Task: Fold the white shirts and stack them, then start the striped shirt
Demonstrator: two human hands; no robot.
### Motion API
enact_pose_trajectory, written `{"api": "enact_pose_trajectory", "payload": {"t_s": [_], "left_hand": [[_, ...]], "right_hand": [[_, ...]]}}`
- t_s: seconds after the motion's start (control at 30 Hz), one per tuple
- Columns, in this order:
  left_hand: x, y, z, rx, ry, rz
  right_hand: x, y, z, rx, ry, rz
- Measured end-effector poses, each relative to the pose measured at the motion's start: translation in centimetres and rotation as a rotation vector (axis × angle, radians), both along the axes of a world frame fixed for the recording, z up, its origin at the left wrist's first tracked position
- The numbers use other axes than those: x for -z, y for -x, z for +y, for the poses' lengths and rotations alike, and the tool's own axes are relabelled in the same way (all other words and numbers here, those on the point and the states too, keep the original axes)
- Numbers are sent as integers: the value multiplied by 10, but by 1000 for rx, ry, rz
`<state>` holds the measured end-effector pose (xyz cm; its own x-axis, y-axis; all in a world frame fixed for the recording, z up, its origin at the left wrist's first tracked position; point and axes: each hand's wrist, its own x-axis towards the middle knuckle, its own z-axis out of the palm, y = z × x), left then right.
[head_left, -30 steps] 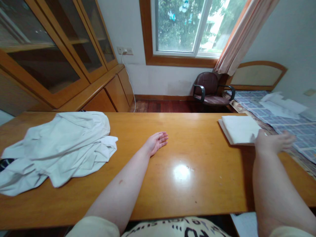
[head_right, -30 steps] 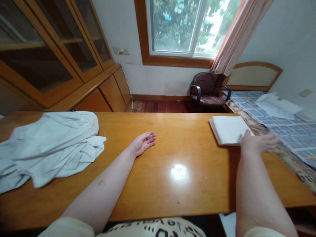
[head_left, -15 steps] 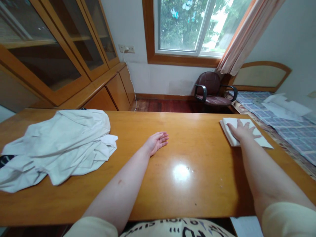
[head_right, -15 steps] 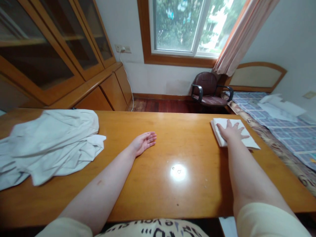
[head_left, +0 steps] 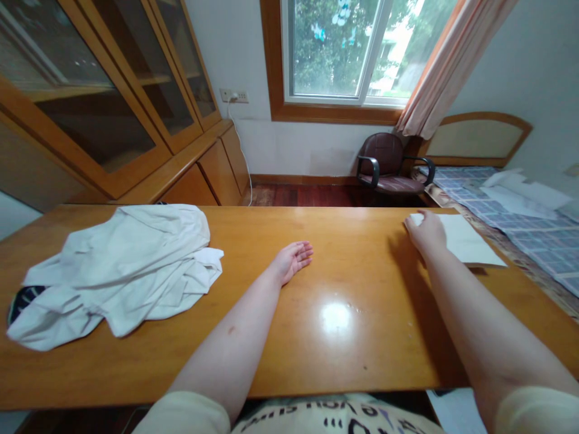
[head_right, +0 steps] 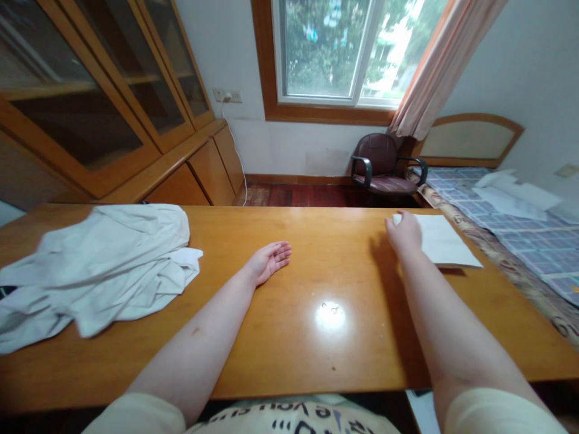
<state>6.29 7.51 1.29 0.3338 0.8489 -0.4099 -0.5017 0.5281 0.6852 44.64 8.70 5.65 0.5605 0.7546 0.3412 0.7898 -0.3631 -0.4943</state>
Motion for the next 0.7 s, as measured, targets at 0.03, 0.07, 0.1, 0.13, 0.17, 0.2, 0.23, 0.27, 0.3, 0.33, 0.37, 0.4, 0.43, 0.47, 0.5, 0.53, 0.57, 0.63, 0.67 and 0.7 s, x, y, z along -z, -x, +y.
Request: {"api": "enact_pose_trajectory", "payload": {"t_s": [0.03, 0.07, 0.1, 0.13, 0.17, 0.2, 0.23, 0.27, 0.3, 0.33, 0.37, 0.4, 0.43, 0.47, 0.5, 0.53, 0.57, 0.63, 0.67, 0.7], "left_hand": [[0, 0, 0, -3, -1, 2], [0, 0, 0, -7, -3, 4], [-1, 0, 0, -11, -5, 7], [-1, 0, -1, -15, -7, 9], [-1, 0, -1, -16, -8, 13], [0, -1, -1, -17, -9, 17], [0, -2, -2, -16, -11, 22], [-1, -4, -2, -18, -15, 34], [-2, -4, -3, -31, -24, 69], [-4, -4, -5, -62, -46, 137], [-8, -2, -6, -115, -90, 247], [-14, 2, -8, -183, -164, 398], [-23, 8, -10, -256, -271, 583], [-32, 17, -12, -332, -399, 791], [-43, 29, -14, -383, -548, 994], [-55, 43, -16, -409, -684, 1196], [-66, 58, -17, -440, -755, 1381], [-84, 92, -17, -497, -705, 1677], [-89, 109, -16, -509, -604, 1790], [-91, 125, -14, -510, -484, 1886]], "right_hand": [[3, 23, -1, -70, -3, 217], [7, 47, -3, -169, 9, 448], [14, 71, -6, -273, 11, 641], [21, 93, -10, -333, -29, 773], [29, 113, -13, -356, -95, 872], [37, 129, -16, -358, -161, 936], [43, 141, -19, -363, -199, 955], [49, 150, -22, -383, -217, 939], [53, 155, -23, -406, -223, 904], [56, 157, -25, -432, -219, 856], [57, 157, -26, -457, -209, 807], [58, 157, -26, -474, -198, 768], [58, 156, -26, -484, -187, 742], [58, 155, -26, -491, -174, 726], [57, 155, -27, -496, -163, 721], [56, 155, -27, -502, -152, 724], [56, 155, -27, -509, -142, 729], [55, 156, -27, -517, -131, 733], [55, 157, -27, -518, -131, 731], [55, 157, -27, -518, -133, 728]]}}
